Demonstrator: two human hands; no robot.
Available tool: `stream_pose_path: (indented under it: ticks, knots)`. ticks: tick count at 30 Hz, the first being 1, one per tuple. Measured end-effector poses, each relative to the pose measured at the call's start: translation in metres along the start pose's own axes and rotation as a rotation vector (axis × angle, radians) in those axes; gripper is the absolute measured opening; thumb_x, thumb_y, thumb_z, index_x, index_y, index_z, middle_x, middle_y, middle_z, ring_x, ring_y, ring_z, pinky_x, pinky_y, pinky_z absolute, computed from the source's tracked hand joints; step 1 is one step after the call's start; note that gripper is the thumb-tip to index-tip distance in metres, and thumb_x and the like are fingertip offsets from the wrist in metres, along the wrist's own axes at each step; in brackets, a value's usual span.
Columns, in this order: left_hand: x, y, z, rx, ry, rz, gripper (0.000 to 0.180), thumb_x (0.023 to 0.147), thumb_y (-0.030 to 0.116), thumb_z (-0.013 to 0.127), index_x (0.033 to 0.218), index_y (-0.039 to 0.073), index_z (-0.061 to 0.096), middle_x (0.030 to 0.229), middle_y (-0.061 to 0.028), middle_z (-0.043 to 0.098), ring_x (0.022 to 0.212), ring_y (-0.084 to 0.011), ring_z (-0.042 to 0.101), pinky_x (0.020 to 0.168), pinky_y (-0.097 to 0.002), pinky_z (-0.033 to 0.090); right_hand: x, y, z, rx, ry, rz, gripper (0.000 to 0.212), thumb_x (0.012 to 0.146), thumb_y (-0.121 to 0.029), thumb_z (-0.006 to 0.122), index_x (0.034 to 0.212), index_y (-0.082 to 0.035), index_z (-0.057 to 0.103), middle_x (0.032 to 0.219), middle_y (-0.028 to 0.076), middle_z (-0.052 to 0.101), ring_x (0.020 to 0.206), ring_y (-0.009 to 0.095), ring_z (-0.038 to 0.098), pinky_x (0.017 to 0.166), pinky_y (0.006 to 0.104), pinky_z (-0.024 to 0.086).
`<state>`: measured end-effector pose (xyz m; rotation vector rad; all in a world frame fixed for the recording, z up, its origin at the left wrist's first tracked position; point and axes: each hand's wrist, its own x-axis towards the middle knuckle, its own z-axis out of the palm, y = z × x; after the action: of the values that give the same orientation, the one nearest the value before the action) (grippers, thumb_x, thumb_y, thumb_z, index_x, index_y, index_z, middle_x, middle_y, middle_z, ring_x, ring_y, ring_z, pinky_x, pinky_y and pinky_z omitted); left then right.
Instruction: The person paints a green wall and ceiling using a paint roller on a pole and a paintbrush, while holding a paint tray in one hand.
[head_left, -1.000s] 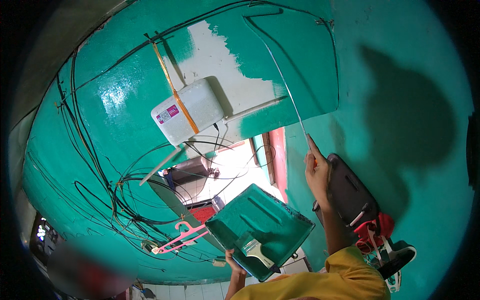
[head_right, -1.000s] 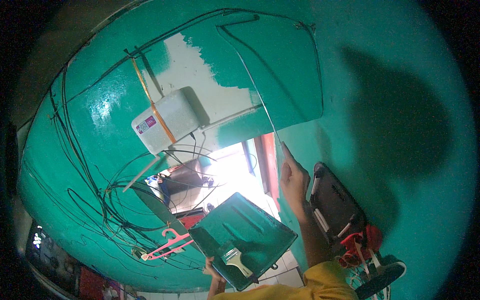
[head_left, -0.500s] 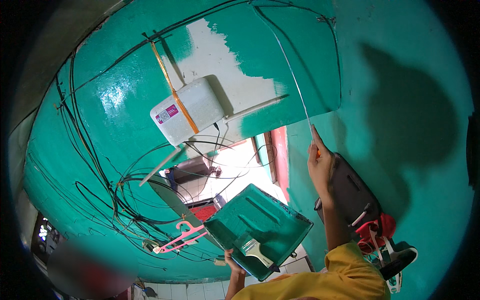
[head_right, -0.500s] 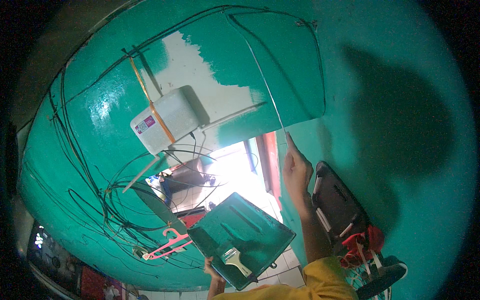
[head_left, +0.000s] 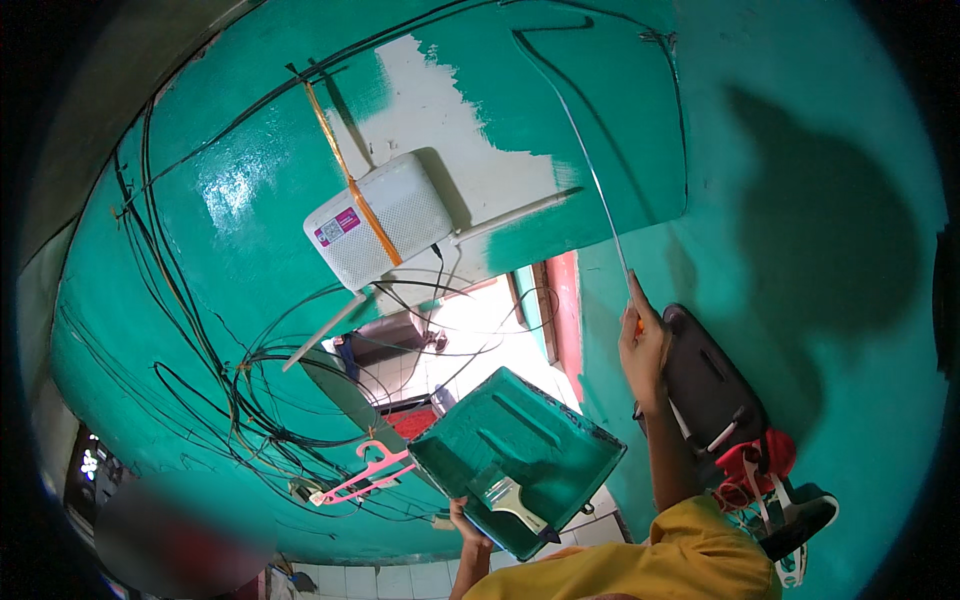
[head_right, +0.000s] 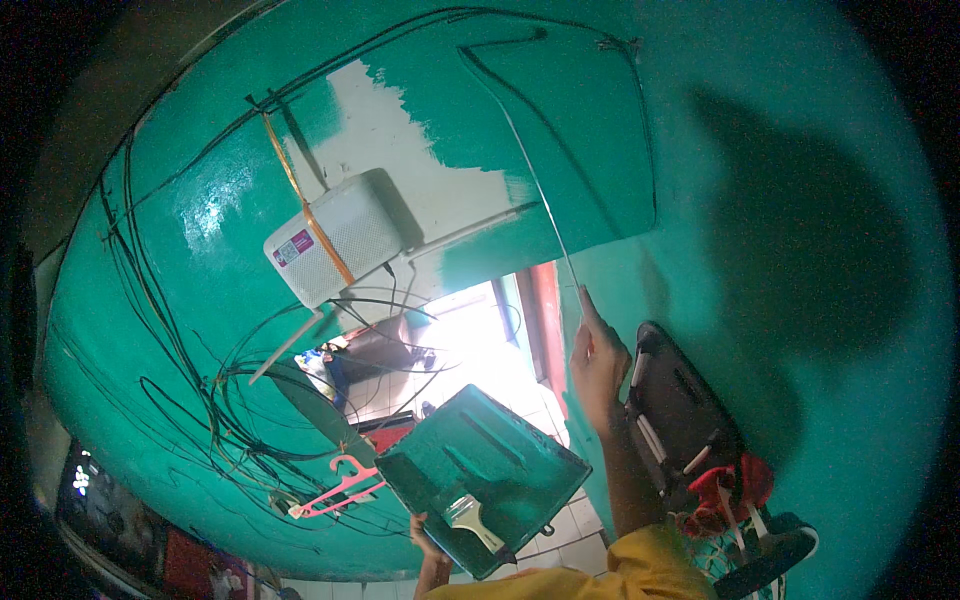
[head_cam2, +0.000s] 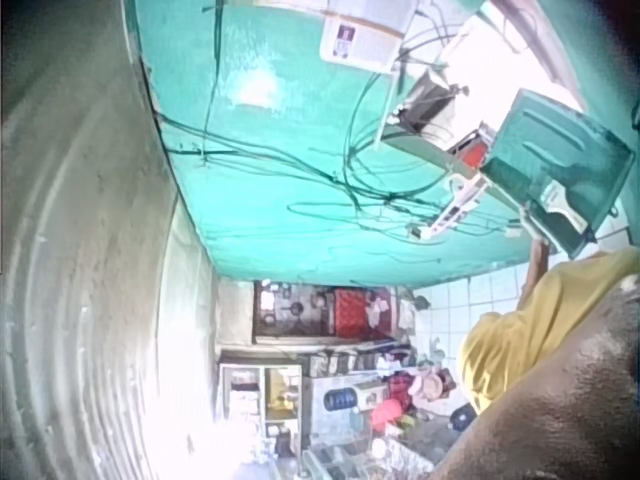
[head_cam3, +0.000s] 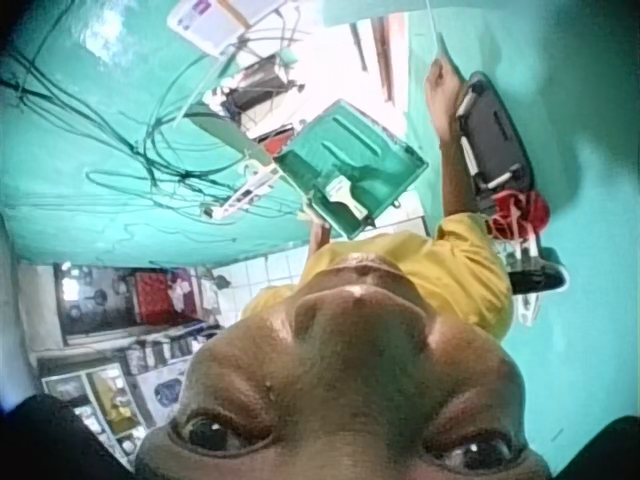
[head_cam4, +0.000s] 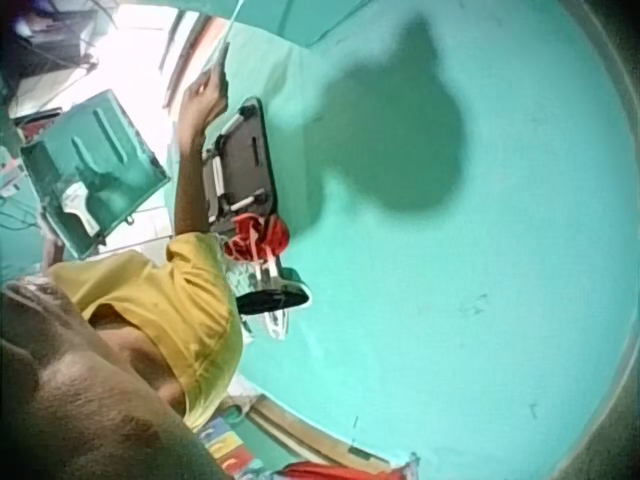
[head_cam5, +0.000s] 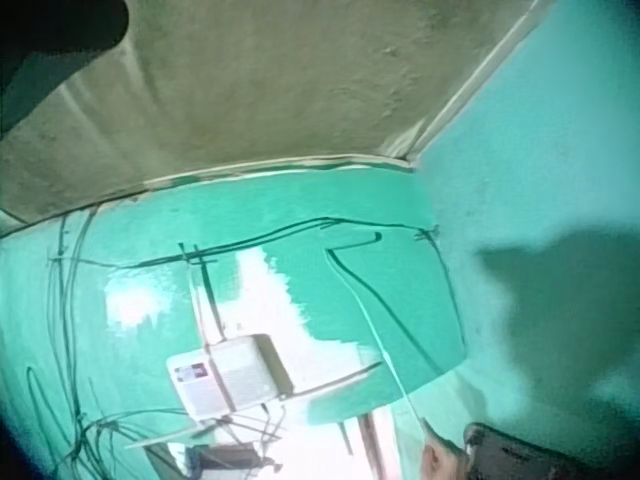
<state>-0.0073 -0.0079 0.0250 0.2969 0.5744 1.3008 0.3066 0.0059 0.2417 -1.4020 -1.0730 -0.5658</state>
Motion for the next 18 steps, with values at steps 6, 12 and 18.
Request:
stream_pose_path:
  ticks: [6, 12, 18]
  knots:
    - [0.007, -0.004, -0.008, -0.009, 0.004, 0.007, 0.042, 0.069, 0.029, 0.055, 0.104, 0.006, 0.054, 0.101, -0.009, 0.059, 0.092, -0.0279, 0.055, 0.083, -0.0388, 0.044, 0.027, 0.01, 0.014, 0.051, 0.044, -0.039, 0.044, 0.087, 0.002, 0.044, 0.13, -0.011, 0.048, 0.06, 0.007, 0.045, 0.052, 0.011, 0.042, 0.051, 0.0224, 0.039]
    - [0.0, -0.002, 0.004, 0.017, 0.013, 0.0, 0.04, 0.068, 0.028, 0.053, 0.102, 0.007, 0.055, 0.1, -0.0085, 0.059, 0.092, -0.0275, 0.055, 0.082, -0.0383, 0.045, -0.014, 0.026, 0.006, 0.07, 0.001, -0.001, 0.042, 0.089, 0.001, 0.043, 0.13, -0.01, 0.048, 0.059, 0.005, 0.043, 0.053, 0.009, 0.043, 0.052, 0.0226, 0.04]
    - [0.002, -0.002, 0.002, 0.018, 0.018, 0.001, 0.041, 0.068, 0.028, 0.053, 0.103, 0.006, 0.054, 0.101, -0.0089, 0.059, 0.092, -0.0282, 0.055, 0.083, -0.0393, 0.044, 0.008, 0.02, 0.008, 0.077, -0.004, 0.032, 0.044, 0.087, 0.002, 0.043, 0.129, -0.01, 0.048, 0.059, 0.006, 0.044, 0.054, 0.011, 0.045, 0.053, 0.0236, 0.041]
